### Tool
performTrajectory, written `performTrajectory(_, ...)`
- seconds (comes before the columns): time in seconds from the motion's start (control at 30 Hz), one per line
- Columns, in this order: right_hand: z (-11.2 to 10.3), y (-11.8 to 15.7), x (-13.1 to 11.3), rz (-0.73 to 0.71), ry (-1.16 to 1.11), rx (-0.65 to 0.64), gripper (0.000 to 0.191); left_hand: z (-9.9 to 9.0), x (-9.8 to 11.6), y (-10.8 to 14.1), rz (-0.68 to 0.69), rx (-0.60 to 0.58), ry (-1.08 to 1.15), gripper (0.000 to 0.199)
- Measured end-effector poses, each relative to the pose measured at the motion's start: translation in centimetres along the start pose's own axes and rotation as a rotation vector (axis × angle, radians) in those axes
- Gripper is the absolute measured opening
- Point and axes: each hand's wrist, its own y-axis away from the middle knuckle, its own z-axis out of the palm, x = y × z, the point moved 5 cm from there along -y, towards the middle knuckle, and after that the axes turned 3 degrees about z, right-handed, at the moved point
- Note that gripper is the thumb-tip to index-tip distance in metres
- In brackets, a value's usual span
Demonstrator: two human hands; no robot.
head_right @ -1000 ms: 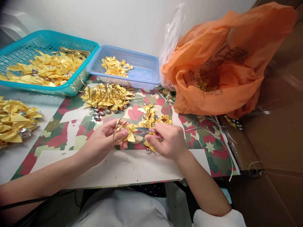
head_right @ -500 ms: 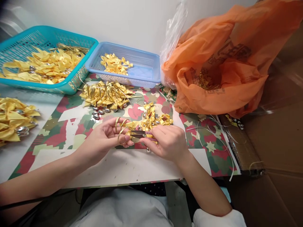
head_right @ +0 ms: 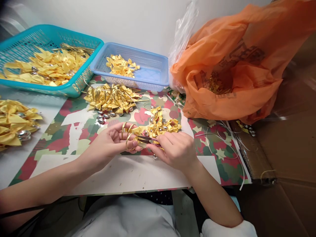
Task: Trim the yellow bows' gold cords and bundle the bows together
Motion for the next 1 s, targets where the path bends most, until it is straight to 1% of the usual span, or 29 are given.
performTrajectory(0.13,0.22,0.11,-0.09,-0.021,0.008,-0.022,0.036,-0.01,-0.09,-0.01,-0.013,0.012,-0.001,0.043)
performTrajectory(0.3,0.50,0.22,0.09,-0.017,0.013,-0.049,0.040,-0.03,-0.08,0.05,-0.012,0.005,-0.001,0.039)
performTrajectory(0.77,0.61,0.16,0.14,-0.041,0.006,-0.072,0.040,-0.15,-0.25,-0.14,-0.025,0.016,0.047,0.041)
performTrajectory(1.0,0.71,0.21,0.21,-0.036,-0.003,-0.087,0.041,-0.16,-0.31,0.06,-0.038,0.029,0.033,0.041)
